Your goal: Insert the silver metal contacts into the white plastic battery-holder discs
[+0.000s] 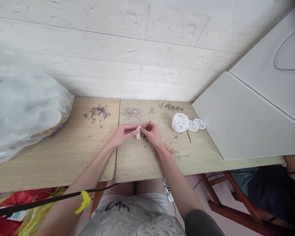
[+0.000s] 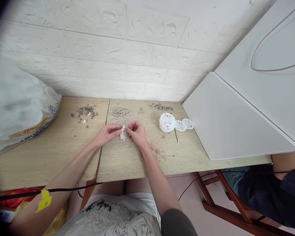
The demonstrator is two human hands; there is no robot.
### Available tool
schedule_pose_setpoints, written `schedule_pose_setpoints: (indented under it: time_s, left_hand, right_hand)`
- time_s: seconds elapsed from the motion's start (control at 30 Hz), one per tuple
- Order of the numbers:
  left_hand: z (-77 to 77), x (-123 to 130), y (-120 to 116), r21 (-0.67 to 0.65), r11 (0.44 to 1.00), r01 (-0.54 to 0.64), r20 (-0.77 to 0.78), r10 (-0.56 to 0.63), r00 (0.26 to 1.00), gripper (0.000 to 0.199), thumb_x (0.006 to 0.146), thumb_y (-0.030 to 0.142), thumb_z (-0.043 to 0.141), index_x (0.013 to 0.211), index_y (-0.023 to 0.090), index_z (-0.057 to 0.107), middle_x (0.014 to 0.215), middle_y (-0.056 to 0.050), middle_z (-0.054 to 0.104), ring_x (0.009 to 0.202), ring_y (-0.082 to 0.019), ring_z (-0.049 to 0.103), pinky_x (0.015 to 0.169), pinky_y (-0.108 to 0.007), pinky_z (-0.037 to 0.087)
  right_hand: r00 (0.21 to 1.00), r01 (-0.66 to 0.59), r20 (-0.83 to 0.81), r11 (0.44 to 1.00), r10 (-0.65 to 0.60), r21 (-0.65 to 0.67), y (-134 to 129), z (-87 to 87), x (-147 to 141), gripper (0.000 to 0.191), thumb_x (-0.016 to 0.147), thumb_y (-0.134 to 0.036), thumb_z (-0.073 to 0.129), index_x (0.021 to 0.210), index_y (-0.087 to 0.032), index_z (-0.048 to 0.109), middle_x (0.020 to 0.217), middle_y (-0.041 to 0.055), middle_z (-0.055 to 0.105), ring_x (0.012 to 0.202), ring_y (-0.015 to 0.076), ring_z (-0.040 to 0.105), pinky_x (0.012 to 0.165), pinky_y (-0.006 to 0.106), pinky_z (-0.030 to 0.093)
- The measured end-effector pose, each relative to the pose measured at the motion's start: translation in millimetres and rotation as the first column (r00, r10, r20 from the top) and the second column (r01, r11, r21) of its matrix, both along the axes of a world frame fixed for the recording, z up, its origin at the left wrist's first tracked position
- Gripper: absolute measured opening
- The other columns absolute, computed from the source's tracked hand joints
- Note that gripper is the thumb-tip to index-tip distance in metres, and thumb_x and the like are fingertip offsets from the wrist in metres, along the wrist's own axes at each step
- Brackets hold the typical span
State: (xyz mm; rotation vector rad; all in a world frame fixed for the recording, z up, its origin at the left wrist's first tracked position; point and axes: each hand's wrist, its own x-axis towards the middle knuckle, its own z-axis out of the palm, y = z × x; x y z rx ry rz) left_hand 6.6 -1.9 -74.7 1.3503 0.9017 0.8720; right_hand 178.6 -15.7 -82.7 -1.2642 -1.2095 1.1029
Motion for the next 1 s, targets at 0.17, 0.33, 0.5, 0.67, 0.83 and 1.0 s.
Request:
schedule_pose_setpoints:
  time_s: [0.17, 0.33, 0.5, 0.67, 0.83, 1.0]
  left_hand:
    - [-3.3, 1, 0, 0.035, 0.999, 0.022, -0.012, -0.022, 1.000, 0.047, 0.069, 0.047, 0.077, 0.103, 0.015, 0.073, 0.115, -0.013, 0.070, 0.105, -0.029, 0.065, 0.094, -0.043, 0.052]
    - [-0.4, 1, 1, 0.055, 0.998, 0.010, -0.040, -0.007, 0.999, 0.048, 0.070, 0.050, 0.075, 0.104, 0.016, 0.073, 0.114, -0.011, 0.070, 0.108, -0.028, 0.064, 0.098, -0.042, 0.049]
    - [2.7, -2, 4, -0.003, 1.000, -0.019, -0.013, 0.018, 1.000, 0.051, 0.073, 0.058, 0.068, 0.101, 0.016, 0.074, 0.105, -0.009, 0.073, 0.104, -0.027, 0.064, 0.099, -0.039, 0.047]
    - [-5.8, -3, 8, -0.078, 0.993, -0.084, 0.142, 0.094, 0.985, 0.050, 0.079, 0.060, 0.061, 0.097, 0.015, 0.073, 0.103, -0.009, 0.072, 0.099, -0.022, 0.064, 0.093, -0.034, 0.049]
    - [-10.6, -1, 11, -0.138, 0.975, -0.173, 0.162, 0.195, 0.967, 0.051, 0.076, 0.062, 0.061, 0.091, 0.014, 0.071, 0.099, -0.009, 0.070, 0.096, -0.022, 0.062, 0.085, -0.030, 0.052]
    - [-9.9, 0, 11, -0.176, 0.970, -0.170, 0.203, 0.204, 0.958, 0.051, 0.074, 0.063, 0.064, 0.084, 0.013, 0.069, 0.092, -0.009, 0.069, 0.092, -0.021, 0.061, 0.084, -0.030, 0.051]
  right_hand:
    - [0.996, 0.039, 0.076, 0.999, -0.041, 0.036, 0, -2.0, 0, 0.024, 0.066, -0.031, 0.071, 0.068, -0.021, 0.051, 0.063, -0.0027, 0.055, 0.053, 0.0100, 0.048, 0.049, 0.024, 0.039]
    - [0.995, 0.054, 0.081, 0.998, -0.055, 0.012, -1, -2.9, 1, 0.028, 0.065, -0.038, 0.074, 0.071, -0.021, 0.052, 0.061, -0.0032, 0.055, 0.049, 0.0102, 0.047, 0.046, 0.025, 0.040]
    - [0.999, 0.022, -0.049, 1.000, -0.022, -0.005, 0, 1.6, 1, 0.034, 0.069, -0.045, 0.071, 0.089, -0.022, 0.056, 0.067, -0.0012, 0.064, 0.049, 0.0108, 0.049, 0.045, 0.024, 0.038]
    - [0.997, 0.002, 0.074, 0.996, -0.008, 0.087, -2, 2.4, 6, 0.027, 0.082, -0.041, 0.057, 0.099, -0.022, 0.064, 0.069, -0.0002, 0.066, 0.052, 0.0116, 0.049, 0.051, 0.026, 0.040]
    - [0.900, -0.137, 0.435, 0.967, 0.031, 0.215, -6, -2.3, 13, 0.023, 0.088, -0.035, 0.053, 0.096, -0.024, 0.072, 0.071, 0.0017, 0.068, 0.065, 0.0174, 0.060, 0.066, 0.032, 0.046]
    - [0.862, -0.139, 0.506, 0.955, -0.014, 0.263, -6, -5.2, 18, 0.021, 0.088, -0.030, 0.054, 0.093, -0.026, 0.074, 0.079, 0.0041, 0.072, 0.075, 0.0218, 0.066, 0.074, 0.036, 0.048]
